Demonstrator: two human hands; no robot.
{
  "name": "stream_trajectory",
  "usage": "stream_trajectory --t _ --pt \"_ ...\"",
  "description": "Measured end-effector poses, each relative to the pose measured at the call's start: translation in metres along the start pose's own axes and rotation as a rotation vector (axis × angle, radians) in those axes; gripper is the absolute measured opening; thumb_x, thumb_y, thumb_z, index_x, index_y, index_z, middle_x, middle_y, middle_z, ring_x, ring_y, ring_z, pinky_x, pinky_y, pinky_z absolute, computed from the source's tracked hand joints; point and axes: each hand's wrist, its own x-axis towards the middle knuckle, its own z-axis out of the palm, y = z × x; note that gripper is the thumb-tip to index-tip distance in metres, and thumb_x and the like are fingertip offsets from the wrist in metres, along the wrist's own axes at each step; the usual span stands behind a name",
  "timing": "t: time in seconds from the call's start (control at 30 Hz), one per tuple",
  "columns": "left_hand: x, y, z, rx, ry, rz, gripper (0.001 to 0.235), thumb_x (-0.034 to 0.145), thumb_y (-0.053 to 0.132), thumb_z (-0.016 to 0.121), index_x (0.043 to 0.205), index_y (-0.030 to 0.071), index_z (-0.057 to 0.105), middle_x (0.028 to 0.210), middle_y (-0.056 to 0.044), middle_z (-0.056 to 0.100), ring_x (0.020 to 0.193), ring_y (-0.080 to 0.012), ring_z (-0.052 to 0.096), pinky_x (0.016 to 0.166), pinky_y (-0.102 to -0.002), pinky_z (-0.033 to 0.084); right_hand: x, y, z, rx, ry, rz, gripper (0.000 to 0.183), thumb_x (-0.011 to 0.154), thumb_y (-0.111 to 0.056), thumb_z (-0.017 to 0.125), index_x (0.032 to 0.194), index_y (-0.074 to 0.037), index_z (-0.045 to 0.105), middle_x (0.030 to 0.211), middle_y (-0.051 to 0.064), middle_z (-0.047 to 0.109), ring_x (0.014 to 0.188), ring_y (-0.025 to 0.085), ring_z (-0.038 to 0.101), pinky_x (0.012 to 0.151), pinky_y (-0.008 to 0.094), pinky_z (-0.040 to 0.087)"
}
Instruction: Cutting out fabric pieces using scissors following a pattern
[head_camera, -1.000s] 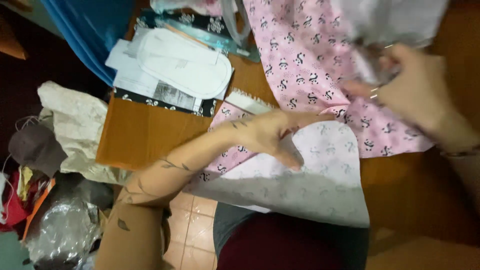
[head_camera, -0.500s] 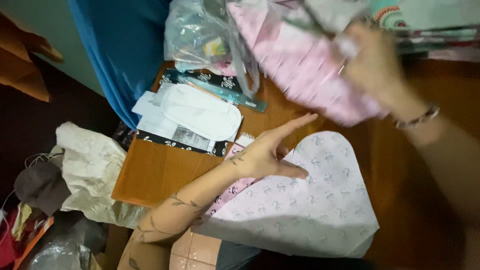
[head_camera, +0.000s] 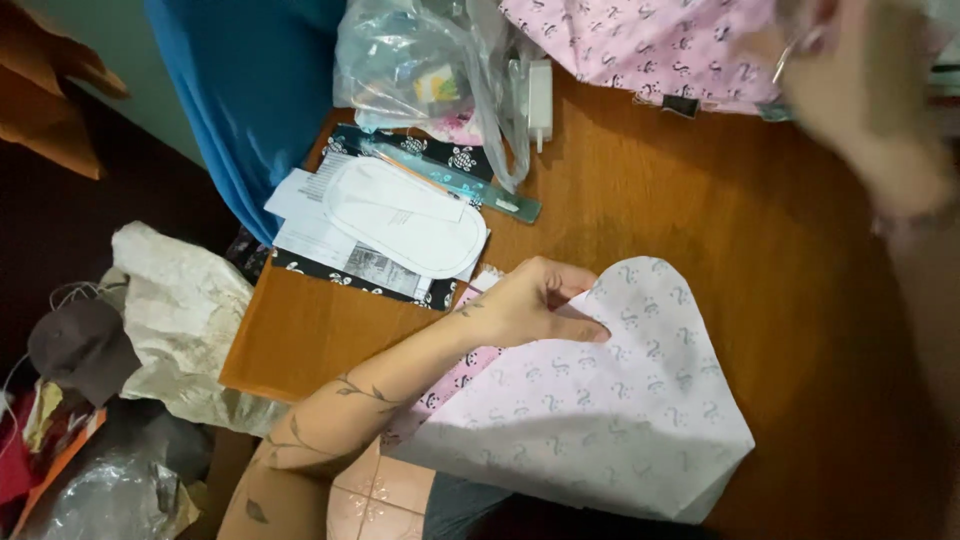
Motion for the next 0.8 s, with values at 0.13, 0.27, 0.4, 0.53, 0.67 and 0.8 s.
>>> stream_trajectory --t 0.13,0.27,0.4,0.53,0.67,0.8 --pt "0.008 -0.005 0.006 -0.04 -0.033 -0.035 0.016 0.089 0.006 0.075 0.104 0.003 0.071 0.104 -0.004 0.075 0.095 -0.0102 0.069 0.086 -0.026 0.062 -0.056 -0.091 -0.008 0.274 -0.367 0.145 0.015 0.087 -0.007 0.084 0.086 -0.011 0.069 0.089 0.0 0.07 0.076 0.012 0.06 0.067 0.028 0.045" --pt "0.019 -0.018 0.011 -0.012 -0.037 0.009 0.017 0.088 0.012 0.078 0.103 0.006 0.072 0.101 0.004 0.072 0.092 -0.0027 0.062 0.083 -0.019 0.056 -0.095 -0.09 0.008 0.337 -0.711 0.108 0.041 0.071 -0.023 0.091 0.086 -0.007 0.057 0.1 0.001 0.067 0.09 0.014 0.061 0.081 0.029 0.052" --pt "0.014 0.003 0.016 0.049 0.037 0.008 0.024 0.089 0.015 0.078 0.11 0.009 0.067 0.096 0.005 0.074 0.086 -0.001 0.065 0.08 -0.018 0.057 -0.101 -0.088 -0.003 0.312 -0.719 0.283 0.028 0.072 -0.021 0.092 0.078 -0.006 0.069 0.064 0.005 0.064 0.053 0.015 0.05 0.053 0.029 0.041" --pt "-0.005 0.052 0.008 0.466 -0.021 -0.411 0.037 0.069 0.027 0.085 0.101 0.014 0.073 0.093 0.004 0.079 0.078 -0.0071 0.071 0.068 -0.023 0.058 -0.102 -0.036 -0.02 0.57 -0.364 0.151 0.027 0.081 -0.007 0.085 0.081 -0.006 0.057 0.095 0.003 0.07 0.091 0.007 0.059 0.068 0.022 0.043" --pt "-0.018 0.053 -0.04 0.332 -0.17 -0.222 0.021 0.082 0.012 0.08 0.101 0.008 0.071 0.091 0.004 0.073 0.082 -0.0049 0.065 0.068 -0.021 0.055 -0.109 -0.006 -0.052 0.414 -0.163 0.37 0.021 0.097 -0.013 0.081 0.106 -0.009 0.063 0.091 0.001 0.061 0.077 0.008 0.052 0.066 0.022 0.037" --pt "-0.005 0.1 -0.08 0.948 -0.083 0.074 0.006 0.091 0.011 0.074 0.096 0.01 0.071 0.088 -0.002 0.074 0.076 -0.0113 0.071 0.065 -0.024 0.059 -0.131 0.009 -0.075 0.368 -0.147 0.214 0.021 0.105 -0.01 0.079 0.102 0.001 0.061 0.094 0.009 0.063 0.098 0.017 0.062 0.09 0.028 0.046"
